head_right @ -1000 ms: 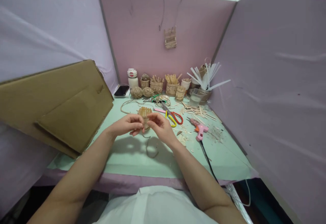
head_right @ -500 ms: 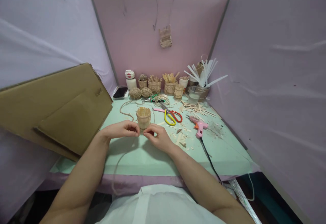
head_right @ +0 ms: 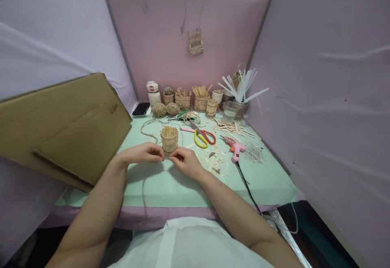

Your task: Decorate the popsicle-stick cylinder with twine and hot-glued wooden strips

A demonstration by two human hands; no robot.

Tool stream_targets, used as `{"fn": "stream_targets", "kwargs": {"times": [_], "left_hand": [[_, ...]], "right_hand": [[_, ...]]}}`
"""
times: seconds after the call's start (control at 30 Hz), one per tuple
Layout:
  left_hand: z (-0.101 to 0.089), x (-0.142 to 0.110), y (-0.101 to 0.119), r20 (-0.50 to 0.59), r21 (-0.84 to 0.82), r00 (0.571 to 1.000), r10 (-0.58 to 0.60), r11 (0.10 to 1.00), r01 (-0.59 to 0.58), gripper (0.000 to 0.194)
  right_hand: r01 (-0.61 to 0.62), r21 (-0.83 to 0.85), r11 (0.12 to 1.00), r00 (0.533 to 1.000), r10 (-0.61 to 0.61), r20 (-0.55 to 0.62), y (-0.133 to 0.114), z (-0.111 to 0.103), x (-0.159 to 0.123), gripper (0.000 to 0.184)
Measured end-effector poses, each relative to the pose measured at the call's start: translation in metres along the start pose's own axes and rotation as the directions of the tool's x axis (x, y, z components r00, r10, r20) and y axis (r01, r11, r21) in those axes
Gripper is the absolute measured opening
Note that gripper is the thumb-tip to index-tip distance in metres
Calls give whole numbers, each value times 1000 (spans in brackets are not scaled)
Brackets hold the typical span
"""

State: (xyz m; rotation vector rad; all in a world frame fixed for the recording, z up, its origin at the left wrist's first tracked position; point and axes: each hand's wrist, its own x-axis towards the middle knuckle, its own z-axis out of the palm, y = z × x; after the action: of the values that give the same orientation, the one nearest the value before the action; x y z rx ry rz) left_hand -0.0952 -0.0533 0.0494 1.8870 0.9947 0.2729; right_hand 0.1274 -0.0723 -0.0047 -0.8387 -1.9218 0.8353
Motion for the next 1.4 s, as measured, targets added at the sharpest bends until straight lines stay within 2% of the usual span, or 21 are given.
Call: {"fn": "stream_targets", "kwargs": {"times": [0.1, 0.2, 0.3, 0.4, 0.53, 0.63, 0.73, 0.9, 0.97, 1.23, 1.4], "left_hand": [[-1, 3, -6, -58, 89, 998, -6, 996, 11, 13], [-5, 2, -16, -117, 127, 992, -55, 989, 70, 12], [-10, -1, -23, -151, 28, 975, -163, 985, 169, 13], [-14, -5, -23, -242, -20, 947, -211, 977, 213, 12], [-18, -8, -18, -351, 96, 925, -143, 978, 188, 10], [-21, -9, -20, -371, 178, 925, -79, 972, 154, 14], [-22, -8, -24, -365, 220, 929, -63, 964, 152, 18], [-18, -6, -20, -228, 160, 973, -33, 985, 71, 21], [-16, -4, -17, -214, 132, 977, -18, 990, 47, 21], [-11, 4, -19, -312, 123, 950, 6, 992, 34, 19], [-10, 5, -14, -374, 76, 927, 16, 997, 14, 21]], "right_hand": [[-40, -65, 997, 999, 40, -8, 4, 1, 2, 13], [-101, -94, 990, 992, 93, -82, 9, 0, 4, 14], [-184, -76, 980, 967, 167, -193, 16, -2, 5, 9], [-251, -84, 964, 946, 226, -233, 24, -2, 6, 26], [-295, -137, 946, 952, 279, -122, 25, -5, 15, 59], [-281, -139, 950, 959, 282, -15, 20, -8, 28, 86], [-227, -87, 970, 971, 233, 61, 15, -7, 40, 100], [-216, -12, 976, 975, 216, 53, 22, 2, 45, 97], [-200, 5, 980, 979, 200, 39, 29, 5, 44, 95], [-176, 58, 983, 984, 177, -10, 40, 15, 47, 91], [-232, 156, 960, 968, 244, -62, 36, 15, 50, 85]]}}
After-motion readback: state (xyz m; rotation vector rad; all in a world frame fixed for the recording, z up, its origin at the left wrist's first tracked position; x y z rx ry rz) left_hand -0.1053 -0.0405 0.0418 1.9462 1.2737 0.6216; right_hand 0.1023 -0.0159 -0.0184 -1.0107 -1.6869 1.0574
